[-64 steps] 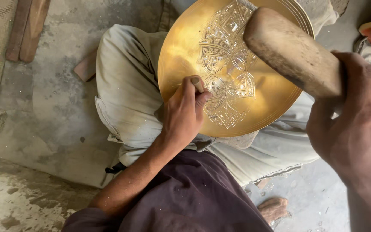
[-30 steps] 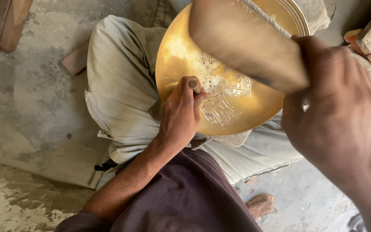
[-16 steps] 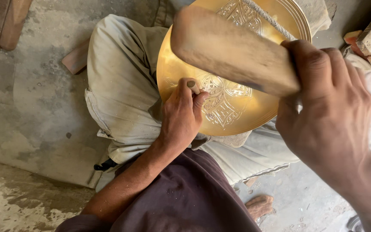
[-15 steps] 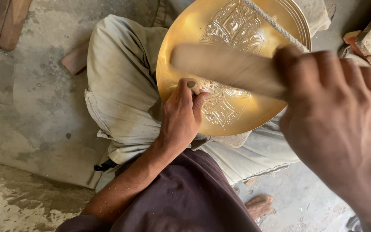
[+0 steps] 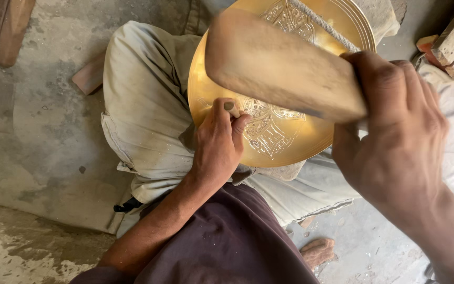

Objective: The person sits on the floor with a brass plate on their lap and hammers a punch against the plate's surface with a wooden mallet to emboss a decorative floral pattern. Midway they set the plate aside and work a small tool against a stone block before resuming hammering the pattern.

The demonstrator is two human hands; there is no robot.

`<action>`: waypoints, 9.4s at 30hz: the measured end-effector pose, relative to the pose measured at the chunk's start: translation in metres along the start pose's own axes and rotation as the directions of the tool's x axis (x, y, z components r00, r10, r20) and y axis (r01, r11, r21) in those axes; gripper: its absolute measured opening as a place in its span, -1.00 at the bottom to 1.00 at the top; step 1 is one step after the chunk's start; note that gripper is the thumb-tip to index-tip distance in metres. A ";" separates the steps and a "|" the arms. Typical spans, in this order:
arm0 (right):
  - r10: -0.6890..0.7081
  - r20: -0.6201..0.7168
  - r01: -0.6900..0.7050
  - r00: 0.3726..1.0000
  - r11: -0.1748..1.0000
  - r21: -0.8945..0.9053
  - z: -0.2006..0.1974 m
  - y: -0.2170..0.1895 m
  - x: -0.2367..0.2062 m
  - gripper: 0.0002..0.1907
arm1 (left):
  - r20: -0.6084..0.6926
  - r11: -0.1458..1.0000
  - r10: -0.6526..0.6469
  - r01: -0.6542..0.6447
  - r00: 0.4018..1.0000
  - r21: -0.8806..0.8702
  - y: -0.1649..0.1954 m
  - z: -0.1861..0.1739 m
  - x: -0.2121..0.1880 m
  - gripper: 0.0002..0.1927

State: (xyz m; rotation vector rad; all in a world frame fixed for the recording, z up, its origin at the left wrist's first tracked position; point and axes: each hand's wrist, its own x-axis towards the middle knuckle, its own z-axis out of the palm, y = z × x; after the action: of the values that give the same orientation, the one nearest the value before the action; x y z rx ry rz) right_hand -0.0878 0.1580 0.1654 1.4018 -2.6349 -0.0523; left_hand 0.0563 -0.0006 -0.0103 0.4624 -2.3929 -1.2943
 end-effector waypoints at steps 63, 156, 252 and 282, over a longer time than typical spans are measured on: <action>0.219 0.126 -0.231 0.968 0.968 0.094 0.039 0.014 -0.066 -0.71 | 0.384 0.968 0.245 -0.208 0.890 -0.138 -0.004 0.001 0.040 -0.65; 0.919 0.252 -0.543 0.304 -0.050 0.838 0.104 -0.112 -0.189 -0.53 | 0.798 0.727 0.585 -0.529 0.146 -0.436 0.032 0.027 0.126 -0.65; 0.860 0.297 -0.844 0.414 0.241 0.479 0.075 -0.034 -0.172 -0.46 | 0.386 0.944 0.114 0.022 0.915 -0.330 0.029 -0.003 0.063 -0.64; 0.331 0.115 -0.332 0.937 0.943 -0.010 0.005 0.029 -0.039 -0.56 | 0.316 0.944 0.167 -0.060 0.934 -0.324 0.020 0.014 0.046 -0.78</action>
State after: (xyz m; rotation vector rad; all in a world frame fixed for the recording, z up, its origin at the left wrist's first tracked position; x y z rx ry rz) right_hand -0.0907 0.2064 0.1589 0.9636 -2.9327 -0.0823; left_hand 0.0069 -0.0009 0.0073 0.0028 -2.3681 -1.7767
